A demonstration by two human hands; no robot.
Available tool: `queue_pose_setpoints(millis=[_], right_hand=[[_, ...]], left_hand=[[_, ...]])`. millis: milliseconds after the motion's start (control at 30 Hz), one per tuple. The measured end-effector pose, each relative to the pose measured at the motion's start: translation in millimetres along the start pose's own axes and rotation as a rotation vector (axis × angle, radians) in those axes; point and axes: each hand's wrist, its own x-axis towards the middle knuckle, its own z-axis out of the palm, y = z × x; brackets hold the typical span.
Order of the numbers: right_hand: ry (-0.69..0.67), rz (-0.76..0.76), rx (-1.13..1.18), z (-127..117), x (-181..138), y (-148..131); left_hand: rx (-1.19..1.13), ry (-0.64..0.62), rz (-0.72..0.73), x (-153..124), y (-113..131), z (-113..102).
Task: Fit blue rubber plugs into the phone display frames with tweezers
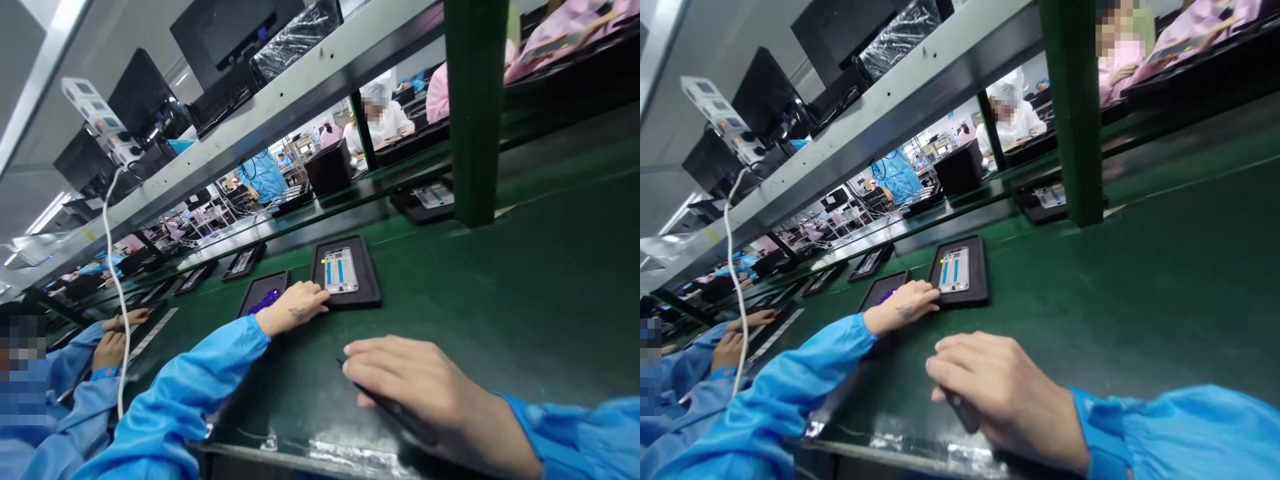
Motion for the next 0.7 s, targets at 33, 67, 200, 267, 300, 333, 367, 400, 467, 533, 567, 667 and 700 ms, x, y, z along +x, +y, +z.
queue_pose_setpoints(millis=[33, 67, 200, 267, 300, 333, 367, 400, 467, 533, 567, 667, 700], right_hand=[[-0.04, -0.022, -0.014, 1.8, -1.9, -0.8], [-0.078, -0.029, -0.02, 3.4, -3.8, -1.1], [-0.165, -0.005, -0.018, 5.7, -9.6, 0.5], [-0.181, 0.005, -0.019, 5.2, -10.8, 0.9], [-0.189, 0.008, -0.018, 4.9, -11.1, 0.6], [-0.195, 0.008, -0.016, 4.6, -11.2, -0.1], [-0.201, 0.007, -0.014, 4.4, -11.3, -1.3], [-0.205, 0.006, -0.016, 4.3, -11.4, -3.0], [-0.207, 0.022, -0.037, 4.8, -11.8, -7.3], [-0.216, 0.049, -0.057, 6.2, -12.6, -11.5], [-0.224, 0.064, -0.062, 7.0, -13.2, -13.1], [-0.266, 0.092, -0.054, 8.8, -15.2, -14.6], [-0.28, 0.096, -0.054, 8.8, -15.7, -14.3]], left_hand=[[-0.005, -0.009, -0.025, 13.1, -11.4, 0.9], [-0.01, -0.017, -0.051, 26.3, -22.7, 2.2], [-0.037, -0.045, -0.145, 74.0, -63.1, 11.0], [-0.05, -0.06, -0.176, 91.6, -78.7, 16.5], [-0.055, -0.067, -0.189, 98.3, -85.4, 19.1], [-0.059, -0.075, -0.199, 103.6, -91.5, 21.3], [-0.063, -0.082, -0.209, 108.0, -97.0, 23.0], [-0.066, -0.089, -0.217, 111.7, -102.0, 23.8], [-0.069, -0.089, -0.23, 119.8, -109.6, 22.5], [-0.071, -0.047, -0.238, 132.6, -112.1, 17.0], [-0.074, -0.008, -0.235, 141.9, -110.1, 13.2], [-0.111, 0.126, -0.172, 181.6, -88.0, 1.6], [-0.133, 0.16, -0.133, 197.7, -75.5, -1.4]])
